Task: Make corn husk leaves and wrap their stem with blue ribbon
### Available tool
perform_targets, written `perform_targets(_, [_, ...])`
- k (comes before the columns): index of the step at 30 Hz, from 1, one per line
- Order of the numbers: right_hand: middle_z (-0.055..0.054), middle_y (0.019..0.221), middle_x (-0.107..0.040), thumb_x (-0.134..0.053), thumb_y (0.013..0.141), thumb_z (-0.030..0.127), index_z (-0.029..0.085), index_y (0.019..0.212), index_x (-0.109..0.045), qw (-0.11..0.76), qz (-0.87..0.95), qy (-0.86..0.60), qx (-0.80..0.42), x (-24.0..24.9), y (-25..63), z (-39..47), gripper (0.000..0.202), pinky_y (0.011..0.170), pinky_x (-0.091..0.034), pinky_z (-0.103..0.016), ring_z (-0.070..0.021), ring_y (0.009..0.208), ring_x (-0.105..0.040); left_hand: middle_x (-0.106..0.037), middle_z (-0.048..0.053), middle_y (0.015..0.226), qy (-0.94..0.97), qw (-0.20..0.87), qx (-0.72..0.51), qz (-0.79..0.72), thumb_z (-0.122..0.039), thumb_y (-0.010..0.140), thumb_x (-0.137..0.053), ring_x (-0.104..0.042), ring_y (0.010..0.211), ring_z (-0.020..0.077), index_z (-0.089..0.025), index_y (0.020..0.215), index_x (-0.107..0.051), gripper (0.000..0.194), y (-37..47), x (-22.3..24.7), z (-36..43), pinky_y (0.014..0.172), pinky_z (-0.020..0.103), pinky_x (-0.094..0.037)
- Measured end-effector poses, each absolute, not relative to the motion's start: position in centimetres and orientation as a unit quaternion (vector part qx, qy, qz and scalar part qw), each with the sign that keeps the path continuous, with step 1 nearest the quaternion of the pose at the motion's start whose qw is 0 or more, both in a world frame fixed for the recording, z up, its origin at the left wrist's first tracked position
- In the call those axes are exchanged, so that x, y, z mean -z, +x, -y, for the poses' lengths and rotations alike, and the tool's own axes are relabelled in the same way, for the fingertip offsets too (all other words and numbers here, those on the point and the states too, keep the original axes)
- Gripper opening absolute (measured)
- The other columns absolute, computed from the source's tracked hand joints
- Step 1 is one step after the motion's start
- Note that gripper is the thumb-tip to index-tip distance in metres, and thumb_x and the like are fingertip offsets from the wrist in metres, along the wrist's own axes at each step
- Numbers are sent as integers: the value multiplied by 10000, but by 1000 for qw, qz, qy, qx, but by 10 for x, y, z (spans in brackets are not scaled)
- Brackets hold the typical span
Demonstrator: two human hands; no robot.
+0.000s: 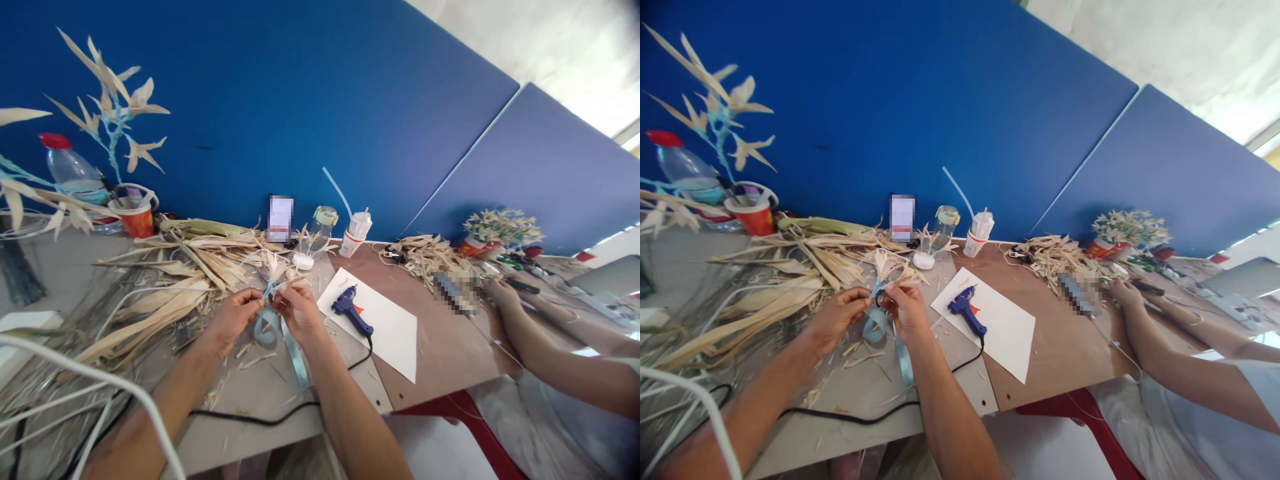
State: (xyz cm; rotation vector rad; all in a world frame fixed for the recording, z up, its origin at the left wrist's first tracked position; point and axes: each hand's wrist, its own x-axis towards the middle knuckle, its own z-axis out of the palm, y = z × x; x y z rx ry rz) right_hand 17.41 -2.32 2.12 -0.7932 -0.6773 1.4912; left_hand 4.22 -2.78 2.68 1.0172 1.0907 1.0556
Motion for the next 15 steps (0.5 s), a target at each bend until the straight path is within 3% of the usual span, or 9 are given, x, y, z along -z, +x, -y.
perform_targets(5, [46,591,-558,-714,634,255,189,706,-616,656,387,-368,-534,-13,166,27,139,597,-406,-252,-110,571,-504,-499,-44,534,421,574,-493,-501,-281,591,-677,-357,471,70,-152,665,-637,154,39,-20,22,469,211,-257])
perform_targets(10, [34,639,-550,-694,667,259,182,716,-619,643,480,-399,-443,-10,161,30,118,567,-376,-247,-106,567,-471,-460,-58,502,396,568,-511,-509,-296,586,-678,-347,449,70,-158,652,-614,166,38,-19,21,455,215,-251])
perform_targets(15, [32,609,-566,-666,679,288,186,752,-604,660,421,-396,-481,-11,158,30,140,595,-418,-260,-124,576,-512,-468,-57,517,418,572,-499,-499,-293,605,-665,-347,456,72,-166,673,-623,150,39,-22,24,457,214,-254])
